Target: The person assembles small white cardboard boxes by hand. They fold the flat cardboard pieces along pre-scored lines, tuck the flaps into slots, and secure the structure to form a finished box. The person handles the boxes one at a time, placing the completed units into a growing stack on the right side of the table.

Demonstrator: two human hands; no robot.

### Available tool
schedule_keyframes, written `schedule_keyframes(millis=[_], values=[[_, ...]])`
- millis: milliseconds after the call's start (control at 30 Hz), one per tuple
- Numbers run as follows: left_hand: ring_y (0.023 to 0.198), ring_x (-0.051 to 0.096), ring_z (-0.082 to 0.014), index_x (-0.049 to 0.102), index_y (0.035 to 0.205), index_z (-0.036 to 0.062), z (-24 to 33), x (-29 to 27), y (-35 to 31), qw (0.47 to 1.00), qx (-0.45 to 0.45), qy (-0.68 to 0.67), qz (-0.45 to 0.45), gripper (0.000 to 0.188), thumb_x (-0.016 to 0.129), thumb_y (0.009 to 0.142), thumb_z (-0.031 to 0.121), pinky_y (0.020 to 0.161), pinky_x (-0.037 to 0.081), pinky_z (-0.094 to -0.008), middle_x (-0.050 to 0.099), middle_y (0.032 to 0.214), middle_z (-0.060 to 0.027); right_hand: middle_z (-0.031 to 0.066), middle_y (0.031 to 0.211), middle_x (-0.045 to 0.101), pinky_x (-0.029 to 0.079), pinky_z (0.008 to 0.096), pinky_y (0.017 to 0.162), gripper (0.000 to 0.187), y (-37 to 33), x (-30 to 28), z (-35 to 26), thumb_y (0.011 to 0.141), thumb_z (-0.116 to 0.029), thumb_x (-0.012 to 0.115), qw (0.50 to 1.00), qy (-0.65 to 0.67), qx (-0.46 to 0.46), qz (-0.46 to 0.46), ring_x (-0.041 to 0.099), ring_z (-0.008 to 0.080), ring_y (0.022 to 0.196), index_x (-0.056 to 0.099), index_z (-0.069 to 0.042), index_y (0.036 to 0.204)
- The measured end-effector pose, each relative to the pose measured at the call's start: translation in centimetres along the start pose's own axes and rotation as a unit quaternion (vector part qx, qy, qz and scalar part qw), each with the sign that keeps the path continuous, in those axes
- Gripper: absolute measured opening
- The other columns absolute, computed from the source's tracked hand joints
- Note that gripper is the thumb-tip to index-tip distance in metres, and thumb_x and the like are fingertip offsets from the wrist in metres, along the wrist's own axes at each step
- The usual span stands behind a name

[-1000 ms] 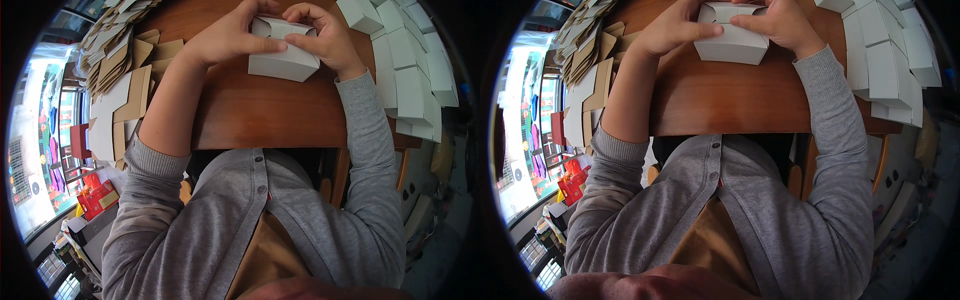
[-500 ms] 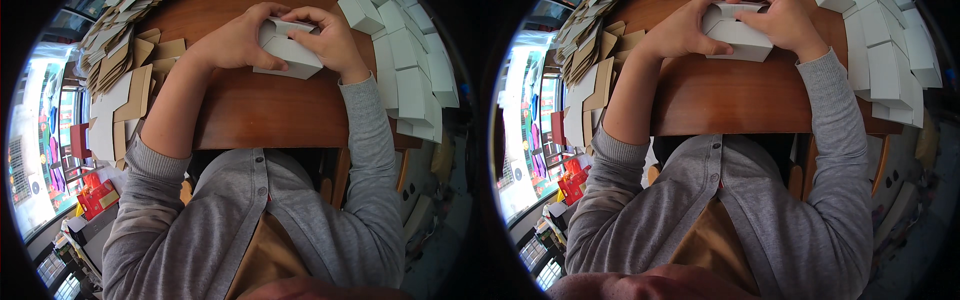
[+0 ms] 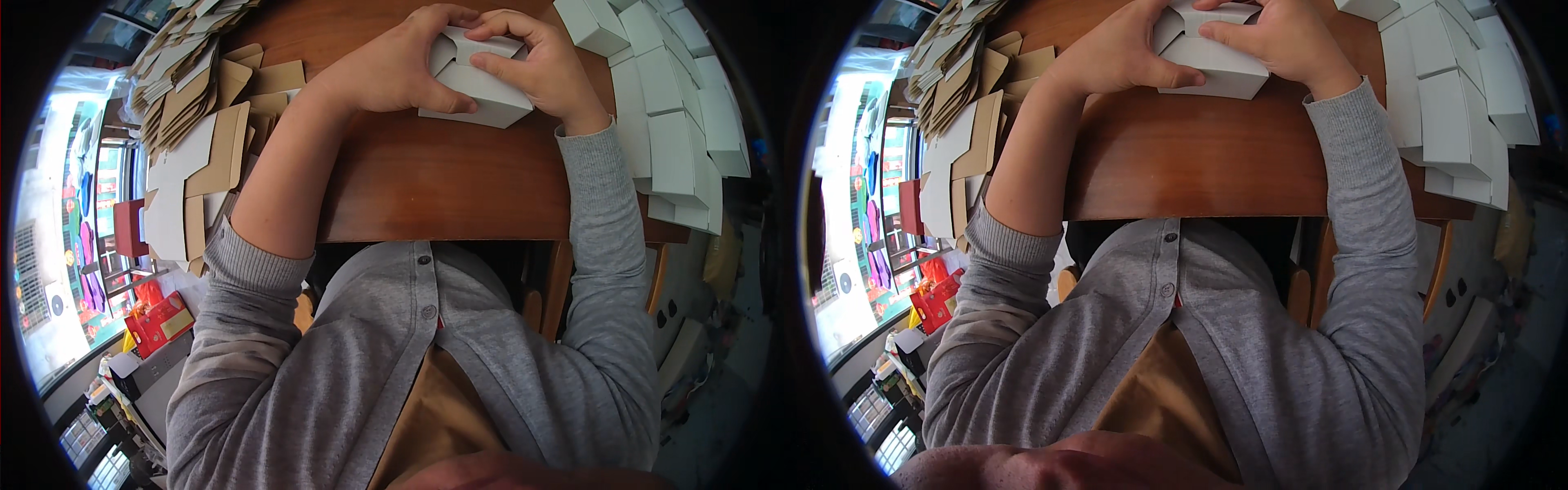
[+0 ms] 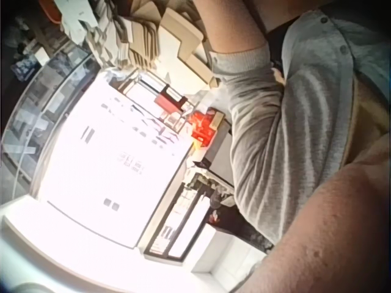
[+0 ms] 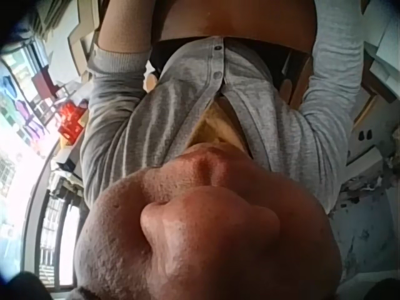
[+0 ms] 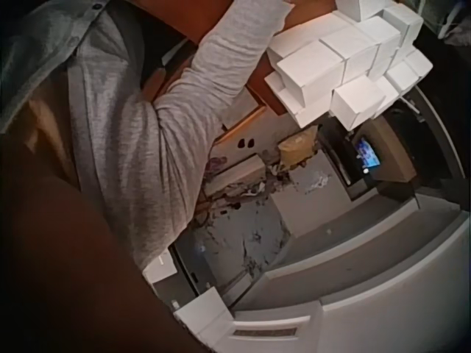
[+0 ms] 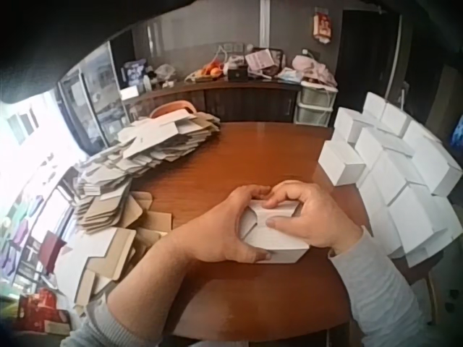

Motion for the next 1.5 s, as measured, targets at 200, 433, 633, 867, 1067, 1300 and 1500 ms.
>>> schedule_keyframes(millis=[200, 433, 633, 867, 1067, 1300, 1500], values=[[0.140, 0.048, -0.0358, 0.036, 0.152, -0.0022, 0.0, -0.1, 0.0, 1.000, -0.009, 0.000, 0.002, 0.103, 0.091, 0.070, 0.024, 0.117, 0.040, -0.0398, 0.047, 0.148, -0.0256, 0.0102, 0.108, 0.071, 0.055, 0.0336, 0.092, 0.024, -0.1, -0.4, -2.1, 0.086, -0.011, 0.079, 0.997, -0.078, -0.023, 0.015, 0.069, 0.0220, 0.102, 0.070, 0.000, 0.106], [0.138, 0.049, -0.0344, 0.037, 0.152, -0.0017, 0.0, 0.2, 0.1, 1.000, -0.009, -0.012, 0.001, 0.100, 0.091, 0.071, 0.023, 0.116, 0.041, -0.0396, 0.049, 0.146, -0.0245, 0.0149, 0.095, 0.073, 0.056, 0.0356, 0.082, 0.020, -0.2, -0.8, -4.8, 0.078, -0.008, 0.082, 0.986, -0.158, -0.039, 0.042, 0.072, 0.0289, 0.091, 0.070, 0.001, 0.092], [0.137, 0.050, -0.0350, 0.037, 0.151, -0.0023, 0.1, 0.2, 0.0, 1.000, 0.014, -0.010, 0.009, 0.099, 0.090, 0.071, 0.023, 0.116, 0.041, -0.0398, 0.049, 0.145, -0.0253, 0.0152, 0.096, 0.073, 0.056, 0.0362, 0.082, 0.019, -0.1, -0.6, -4.9, 0.078, -0.006, 0.081, 0.986, -0.158, -0.035, 0.033, 0.072, 0.0299, 0.092, 0.069, 0.002, 0.091], [0.138, 0.048, -0.0368, 0.038, 0.150, -0.0029, 0.0, 0.2, 0.1, 0.999, 0.023, 0.016, 0.019, 0.099, 0.090, 0.072, 0.027, 0.116, 0.040, -0.0405, 0.047, 0.145, -0.0265, 0.0144, 0.103, 0.072, 0.055, 0.0369, 0.087, 0.018, -0.2, -0.7, -3.5, 0.080, -0.005, 0.079, 0.986, -0.149, -0.074, -0.003, 0.071, 0.0301, 0.098, 0.067, 0.002, 0.091], [0.138, 0.047, -0.0375, 0.039, 0.150, -0.0030, 0.4, 0.1, -0.1, 0.997, 0.035, 0.068, 0.017, 0.099, 0.090, 0.072, 0.028, 0.117, 0.040, -0.0415, 0.046, 0.144, -0.0263, 0.0142, 0.104, 0.071, 0.053, 0.0368, 0.089, 0.018, -0.2, -0.6, -3.4, 0.081, -0.004, 0.078, 0.989, -0.132, -0.061, -0.020, 0.069, 0.0299, 0.101, 0.067, 0.001, 0.094], [0.133, 0.052, -0.0361, 0.044, 0.147, -0.0020, 0.2, -0.9, 0.0, 0.995, 0.019, 0.068, 0.073, 0.091, 0.090, 0.073, 0.026, 0.112, 0.043, -0.0413, 0.050, 0.139, -0.0256, 0.0137, 0.129, 0.062, 0.046, 0.0366, 0.106, 0.044, -0.1, -1.6, -0.1, 0.084, -0.021, 0.087, 0.995, 0.090, -0.028, 0.023, 0.060, 0.0253, 0.124, 0.065, -0.001, 0.116], [0.122, 0.057, -0.0251, 0.048, 0.140, -0.0031, -1.3, -2.9, -0.1, 0.978, -0.041, -0.090, 0.182, 0.077, 0.088, 0.081, 0.027, 0.105, 0.048, -0.0366, 0.056, 0.131, -0.0179, 0.0121, 0.154, 0.046, 0.033, 0.0384, 0.121, 0.107, 0.4, -2.5, 2.1, 0.075, -0.031, 0.097, 0.967, 0.255, -0.015, 0.006, 0.044, 0.0255, 0.145, 0.034, -0.002, 0.157]])
Point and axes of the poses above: each hand's wrist, its own y-axis towards the middle knuckle, its own x-axis out of the palm, z = x × y, the point moved 9 cm from there along y, towards the middle knuckle
